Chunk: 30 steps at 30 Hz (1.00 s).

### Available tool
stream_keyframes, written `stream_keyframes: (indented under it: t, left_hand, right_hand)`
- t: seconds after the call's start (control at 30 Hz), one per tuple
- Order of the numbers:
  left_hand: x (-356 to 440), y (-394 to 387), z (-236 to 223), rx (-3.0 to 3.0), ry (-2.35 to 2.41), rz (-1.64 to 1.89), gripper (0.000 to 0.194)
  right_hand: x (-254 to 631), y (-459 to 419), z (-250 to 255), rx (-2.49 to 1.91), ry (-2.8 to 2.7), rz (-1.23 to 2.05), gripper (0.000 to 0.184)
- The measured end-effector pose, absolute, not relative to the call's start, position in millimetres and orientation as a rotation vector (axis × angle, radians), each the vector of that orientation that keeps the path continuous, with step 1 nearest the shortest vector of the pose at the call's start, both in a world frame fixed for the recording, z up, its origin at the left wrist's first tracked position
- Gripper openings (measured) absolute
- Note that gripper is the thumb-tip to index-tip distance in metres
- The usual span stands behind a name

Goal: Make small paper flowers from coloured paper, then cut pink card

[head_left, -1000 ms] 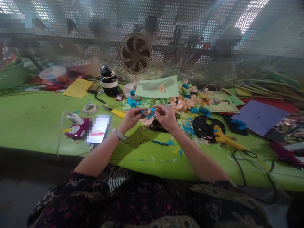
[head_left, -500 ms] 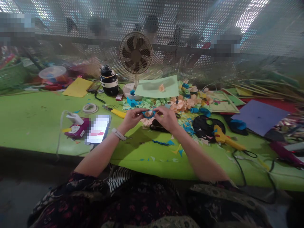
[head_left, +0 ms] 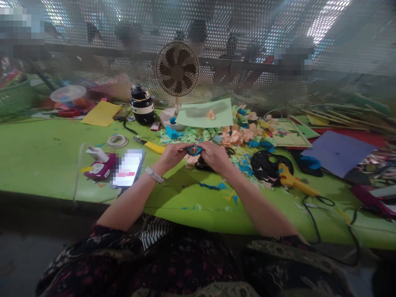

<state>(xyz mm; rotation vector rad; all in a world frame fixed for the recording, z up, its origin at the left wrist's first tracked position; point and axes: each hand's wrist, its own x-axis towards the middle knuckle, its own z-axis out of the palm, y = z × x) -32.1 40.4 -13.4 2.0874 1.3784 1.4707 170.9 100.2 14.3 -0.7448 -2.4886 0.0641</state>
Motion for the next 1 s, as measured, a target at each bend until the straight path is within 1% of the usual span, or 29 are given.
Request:
stream_keyframes:
  t: [0.13, 0.37, 0.53, 0.7, 0.83, 1.0]
  left_hand:
    - [-32, 39, -13, 2.16, 1.375, 1.466, 0.034]
    - [-32, 36, -13, 2.21, 1.423, 1.465, 0.028]
    - [-30, 33, -12, 2.343, 1.494, 1.476, 0.026]
    - [-25, 30, -12, 2.358, 1.495, 1.574, 0.027]
    - [-21, 26, -10, 2.334, 1.556, 1.555, 0.027]
    - [-13, 19, -8, 2.243, 1.761, 1.484, 0.026]
  right_hand:
    - [167, 96, 14, -0.848, -2.51, 0.043, 0.034]
    - [165, 90, 19, -0.916, -2.55, 0.057, 0.038]
    - [165, 88, 21, -0.96, -2.541, 0.094, 0.035]
    - [165, 87, 21, -0.942, -2.504, 0.124, 0.034]
    - [165, 86, 22, -0.928, -2.505, 0.181, 0.034]
    - [164, 83, 21, -0.809, -2.448, 0.278, 0.035]
